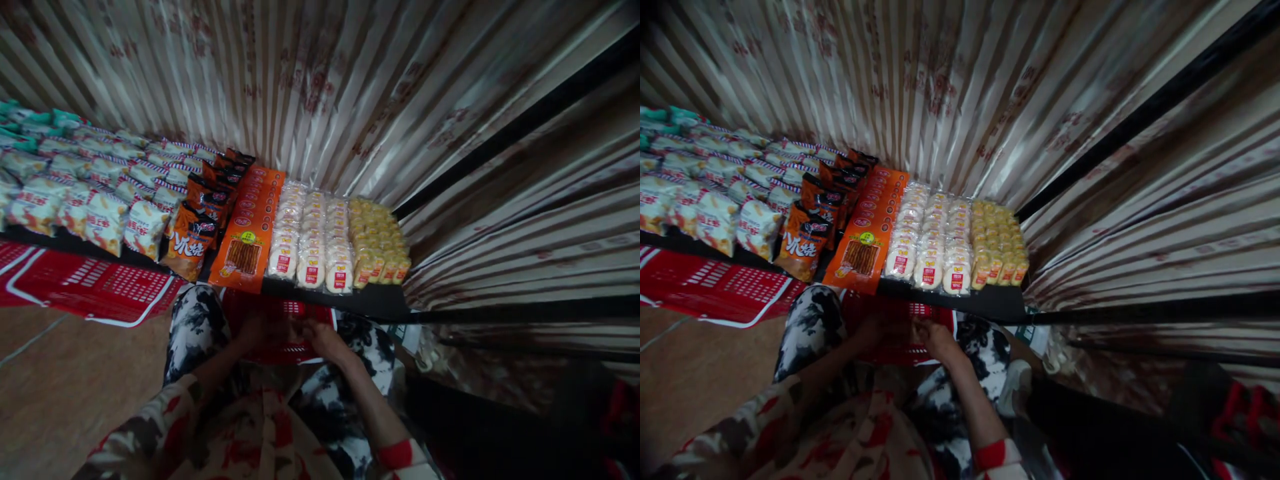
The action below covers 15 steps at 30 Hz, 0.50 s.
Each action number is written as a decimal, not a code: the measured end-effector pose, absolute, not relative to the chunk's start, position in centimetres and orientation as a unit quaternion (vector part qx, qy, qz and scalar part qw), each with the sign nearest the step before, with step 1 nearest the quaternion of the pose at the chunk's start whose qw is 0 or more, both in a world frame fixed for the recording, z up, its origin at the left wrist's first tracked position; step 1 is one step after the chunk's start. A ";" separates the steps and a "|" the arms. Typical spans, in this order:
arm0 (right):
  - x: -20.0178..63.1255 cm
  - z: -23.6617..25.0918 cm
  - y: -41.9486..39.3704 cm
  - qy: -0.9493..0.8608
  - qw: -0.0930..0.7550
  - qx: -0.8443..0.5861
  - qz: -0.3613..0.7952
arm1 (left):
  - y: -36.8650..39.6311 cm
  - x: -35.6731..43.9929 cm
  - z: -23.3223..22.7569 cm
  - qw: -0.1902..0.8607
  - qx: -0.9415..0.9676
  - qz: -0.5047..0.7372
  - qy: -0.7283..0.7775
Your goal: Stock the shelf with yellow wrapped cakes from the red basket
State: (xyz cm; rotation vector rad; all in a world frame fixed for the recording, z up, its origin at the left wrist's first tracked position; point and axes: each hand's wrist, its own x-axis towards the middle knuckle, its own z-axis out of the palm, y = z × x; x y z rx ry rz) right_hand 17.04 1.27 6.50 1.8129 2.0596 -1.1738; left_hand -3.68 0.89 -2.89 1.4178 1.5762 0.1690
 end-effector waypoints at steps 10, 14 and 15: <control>14.2 0.5 -0.2 0.508 -0.178 0.676 -0.503 | -1.9 -2.6 0.8 0.435 0.629 0.179 0.619; 13.9 0.5 -0.1 0.461 -0.258 0.658 -0.536 | -2.1 -2.6 1.1 0.432 0.601 0.248 0.625; 13.8 0.6 -0.1 0.446 -0.275 0.654 -0.546 | -2.2 -2.7 1.2 0.443 0.579 0.263 0.632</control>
